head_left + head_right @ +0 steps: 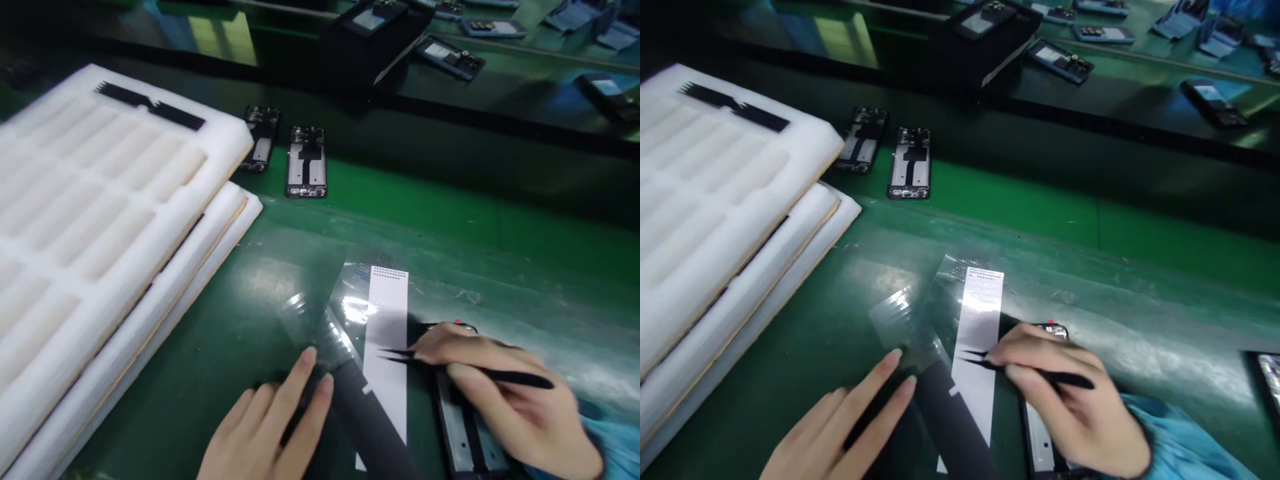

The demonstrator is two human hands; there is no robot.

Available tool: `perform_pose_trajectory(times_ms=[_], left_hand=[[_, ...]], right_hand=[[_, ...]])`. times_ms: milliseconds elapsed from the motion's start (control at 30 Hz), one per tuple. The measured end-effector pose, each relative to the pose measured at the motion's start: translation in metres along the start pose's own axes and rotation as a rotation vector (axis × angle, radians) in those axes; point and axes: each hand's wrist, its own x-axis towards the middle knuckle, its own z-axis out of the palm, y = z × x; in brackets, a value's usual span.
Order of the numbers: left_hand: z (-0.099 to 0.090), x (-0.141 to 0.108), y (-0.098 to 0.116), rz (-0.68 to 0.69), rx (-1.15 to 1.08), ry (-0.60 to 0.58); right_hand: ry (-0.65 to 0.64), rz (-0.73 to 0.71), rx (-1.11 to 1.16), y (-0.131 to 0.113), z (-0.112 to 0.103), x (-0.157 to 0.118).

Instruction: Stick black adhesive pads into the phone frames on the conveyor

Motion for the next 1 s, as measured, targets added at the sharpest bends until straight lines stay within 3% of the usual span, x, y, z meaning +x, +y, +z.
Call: perform_pose_trajectory(times_ms=[67,233,367,567,833,1000], left_hand=[[0.001,0.003,0.001,0.076,0.062,-0.026],[0.002,0.0,0.004,0.06,0.095,-0.042],[0.004,-0.008,0.002,0.037,0.081,-0.027],[0.003,-0.008,0.001,0.002,0.058,-0.031],[-0.001,-0.006,0.001,0.022,0.065,-0.065],[-0.008,-0.013,0.003,-0.022,0.061,-0.095]], right_hand=[[-0.091,-0.016,0.036,-0.012,0.02,0.01],[-0.156,0.001,0.101,-0.025,0.049,0.015],[-0.113,0.02,0.009,-0.03,0.043,0.017],[0.053,0.186,-0.231,-0.033,0.024,0.027],[0.029,0.17,-0.044,-0.025,0.039,0.02],[-0.13,0.052,0.201,-0.037,0.061,0.008]])
